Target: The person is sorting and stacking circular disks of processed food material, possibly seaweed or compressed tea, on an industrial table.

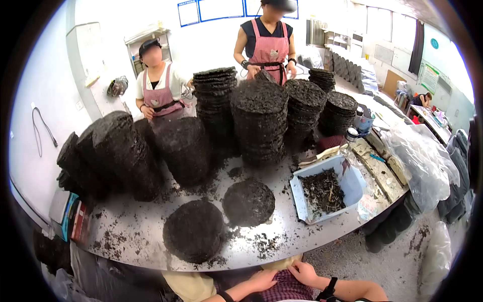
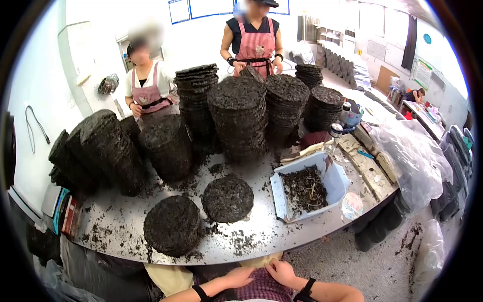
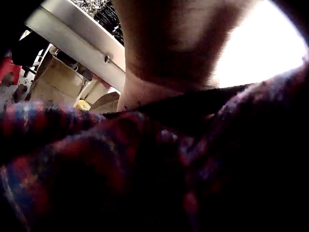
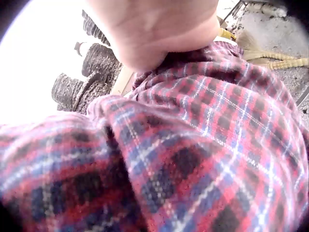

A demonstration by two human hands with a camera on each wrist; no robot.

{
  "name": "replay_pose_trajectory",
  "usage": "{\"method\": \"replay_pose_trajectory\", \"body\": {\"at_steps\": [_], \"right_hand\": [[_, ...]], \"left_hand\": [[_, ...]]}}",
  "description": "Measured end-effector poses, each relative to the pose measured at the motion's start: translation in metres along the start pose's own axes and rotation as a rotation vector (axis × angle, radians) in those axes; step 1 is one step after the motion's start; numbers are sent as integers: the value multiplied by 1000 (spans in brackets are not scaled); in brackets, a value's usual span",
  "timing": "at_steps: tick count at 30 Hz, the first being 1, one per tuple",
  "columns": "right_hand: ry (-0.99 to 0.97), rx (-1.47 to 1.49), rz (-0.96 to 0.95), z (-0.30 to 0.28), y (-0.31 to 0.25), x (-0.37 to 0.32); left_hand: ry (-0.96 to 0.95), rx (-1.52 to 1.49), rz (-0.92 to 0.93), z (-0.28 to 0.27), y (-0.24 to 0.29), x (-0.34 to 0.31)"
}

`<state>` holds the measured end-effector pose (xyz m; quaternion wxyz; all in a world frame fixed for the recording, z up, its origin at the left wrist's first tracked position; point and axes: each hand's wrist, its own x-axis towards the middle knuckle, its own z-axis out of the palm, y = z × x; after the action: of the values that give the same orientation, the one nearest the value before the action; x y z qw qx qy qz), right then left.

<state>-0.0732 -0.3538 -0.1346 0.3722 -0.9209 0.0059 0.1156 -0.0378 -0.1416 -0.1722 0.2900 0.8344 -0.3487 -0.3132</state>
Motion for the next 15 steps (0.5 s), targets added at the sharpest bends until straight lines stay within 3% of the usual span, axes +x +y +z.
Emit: {"method": "replay_pose_trajectory", "body": {"at_steps": [2,3,7,12,15], "right_hand": [[-2,66,57,1,3,0],[5,86,37,3,7,2],[44,121,-22,13,13,11],[34,115,-68,16,3,16],[-3,105,-1,19,5,16]], "left_hand": [[86,-19,102,1,-6,-4],[-24,-21,31,-4,-6,-3],[29,15,-39,-8,-10,-7],[-58,7,-177,-27,-1,-19],[-15,-23,-149,-14,-19,-18]]}}
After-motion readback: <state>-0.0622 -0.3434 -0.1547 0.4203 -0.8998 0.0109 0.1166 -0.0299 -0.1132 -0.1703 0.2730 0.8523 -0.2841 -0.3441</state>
